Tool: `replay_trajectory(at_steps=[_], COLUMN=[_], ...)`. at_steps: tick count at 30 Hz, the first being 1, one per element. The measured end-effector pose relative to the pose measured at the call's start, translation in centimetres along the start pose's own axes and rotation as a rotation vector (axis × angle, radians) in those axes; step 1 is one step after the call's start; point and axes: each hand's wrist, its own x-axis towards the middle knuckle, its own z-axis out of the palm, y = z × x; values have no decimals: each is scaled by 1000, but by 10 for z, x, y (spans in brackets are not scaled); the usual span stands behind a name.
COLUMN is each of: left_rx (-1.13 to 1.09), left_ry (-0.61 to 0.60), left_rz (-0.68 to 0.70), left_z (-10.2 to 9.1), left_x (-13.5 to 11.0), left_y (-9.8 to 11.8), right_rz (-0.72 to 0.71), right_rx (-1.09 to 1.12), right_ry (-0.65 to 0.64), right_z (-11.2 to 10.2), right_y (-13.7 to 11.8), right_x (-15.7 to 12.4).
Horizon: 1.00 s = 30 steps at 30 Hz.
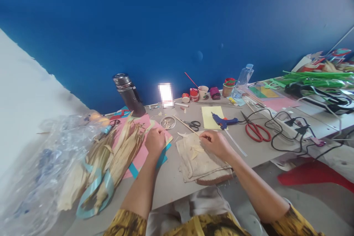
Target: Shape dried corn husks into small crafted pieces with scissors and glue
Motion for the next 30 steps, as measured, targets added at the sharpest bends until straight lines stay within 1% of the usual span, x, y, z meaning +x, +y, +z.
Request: replay_trajectory(at_steps=[4, 8, 12, 14, 15, 16, 17, 19, 20, 21, 22, 24, 27, 28, 30], left_rx=[-70, -154, -235, -351, -450, -582, -739, -1074, -1202, -1281, -1335, -1375, -1331, -1302, -1265], left_ry=[59, 133, 195, 226, 206, 148, 61, -185, -316, -421, -491, -567, -595, -595, -584], left_rz=[35, 34, 17, 44, 62, 66, 50, -37, -62, -86, -93, -89, -80, -78, -78], left_z=[1, 0, -8, -15, -20, -24, -29, -38, -41, -43, -45, -45, -38, -35, -28], left_x=[3, 8, 8, 5, 2, -2, -7, -19, -26, -34, -42, -57, -73, -76, -81], left_y=[-8, -15, -17, -14, -12, -9, -6, 1, 5, 9, 12, 18, 24, 25, 29], right_rz=[13, 34, 34, 33, 36, 39, 42, 44, 42, 40, 37, 33, 30, 51, 128], right_rx=[-31, -116, -235, -287, -311, -334, -354, -370, -365, -353, -335, -287, -144, -50, 216], right_ry=[-10, -36, -99, -140, -160, -177, -189, -195, -189, -178, -163, -125, -55, -36, -26], right_z=[0, -2, -3, -2, -1, 0, 1, 4, 6, 7, 8, 10, 8, 7, 5], right_y=[1, 4, 0, -5, -7, -9, -11, -10, -9, -7, -4, 1, 5, 6, 3], right_x=[-3, -6, -11, -15, -16, -18, -19, -22, -24, -25, -27, -30, -32, -32, -30])
